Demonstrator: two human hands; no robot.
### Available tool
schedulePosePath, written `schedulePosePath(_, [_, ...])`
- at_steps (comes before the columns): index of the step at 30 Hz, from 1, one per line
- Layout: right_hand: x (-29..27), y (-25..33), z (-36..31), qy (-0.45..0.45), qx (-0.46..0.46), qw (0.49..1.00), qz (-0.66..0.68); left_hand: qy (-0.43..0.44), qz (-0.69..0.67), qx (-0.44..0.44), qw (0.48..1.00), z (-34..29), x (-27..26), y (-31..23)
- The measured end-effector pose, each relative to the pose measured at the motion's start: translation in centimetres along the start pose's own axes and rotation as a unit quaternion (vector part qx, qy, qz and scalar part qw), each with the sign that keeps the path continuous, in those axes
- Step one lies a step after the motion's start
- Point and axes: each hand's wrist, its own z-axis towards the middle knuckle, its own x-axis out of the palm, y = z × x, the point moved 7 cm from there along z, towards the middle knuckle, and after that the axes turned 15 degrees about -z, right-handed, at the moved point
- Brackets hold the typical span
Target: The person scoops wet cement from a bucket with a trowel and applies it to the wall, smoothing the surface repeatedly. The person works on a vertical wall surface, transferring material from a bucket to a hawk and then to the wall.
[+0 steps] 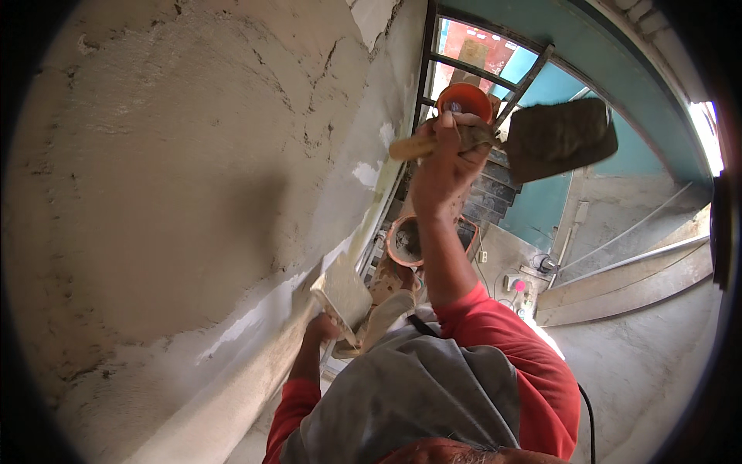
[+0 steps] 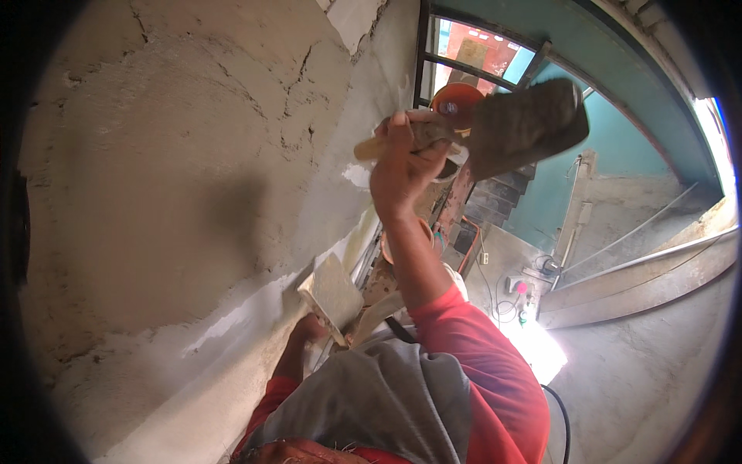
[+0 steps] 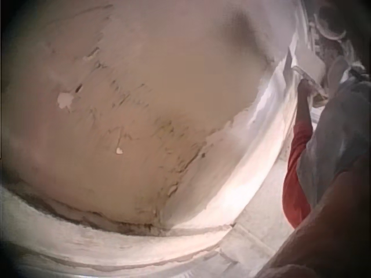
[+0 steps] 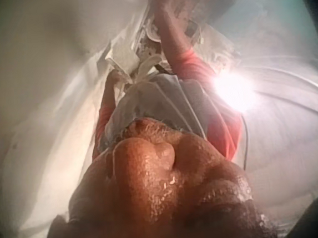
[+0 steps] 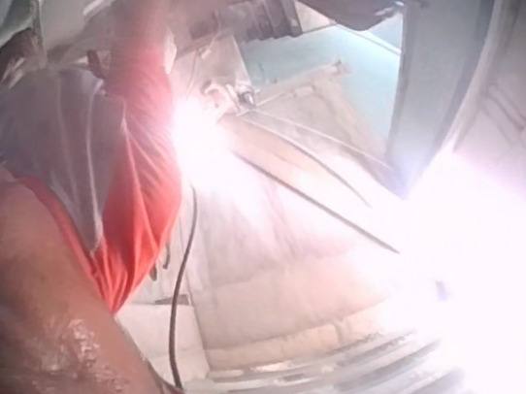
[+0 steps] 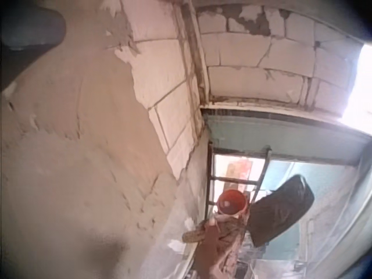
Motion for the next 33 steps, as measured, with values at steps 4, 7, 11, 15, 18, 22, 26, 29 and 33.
schedulePosePath(4, [4.4, -5.8, -1.3, -0.139, -0.006, 0.967, -0.215, 0.062, 0.081, -0.020, 0.995, -1.5, 3.4, 5.1])
schedulePosePath(7, [10.8, -8.5, -8.9, 0.213, 0.051, 0.862, -0.457, 0.056, 0.053, -0.008, 0.997, -3.2, 6.4, 8.7])
schedulePosePath(11, [9.6, -2.6, -22.3, 0.500, 0.065, 0.858, -0.099, 0.057, -0.011, -0.051, 0.997, -3.2, 8.8, 12.7])
schedulePosePath(15, [6.2, -5.6, -19.8, 0.461, 0.161, 0.863, -0.129, 0.126, 0.076, -0.024, 0.989, -2.1, 11.0, 13.2])
schedulePosePath(18, [2.1, -9.4, -13.4, 0.337, 0.190, 0.843, -0.373, 0.101, 0.014, -0.060, 0.993, -2.1, 10.7, 13.1])
schedulePosePath(22, [2.3, -12.3, -10.7, 0.262, 0.404, 0.869, -0.112, 0.026, -0.092, -0.048, 0.994, -2.3, 9.0, 11.8])
schedulePosePath(26, [8.4, -12.6, -10.6, 0.320, 0.515, 0.790, 0.091, 0.033, -0.060, -0.016, 0.998, -1.6, 8.2, 10.3])
schedulePosePath(29, [11.2, -11.5, -11.5, 0.333, 0.515, 0.782, 0.111, 0.026, -0.024, 0.003, 0.999, -1.2, 7.9, 9.3])
schedulePosePath(33, [11.8, -9.5, -13.8, 0.368, 0.481, 0.794, 0.044, 0.053, -0.042, -0.040, 0.997, -1.4, 8.6, 9.3])
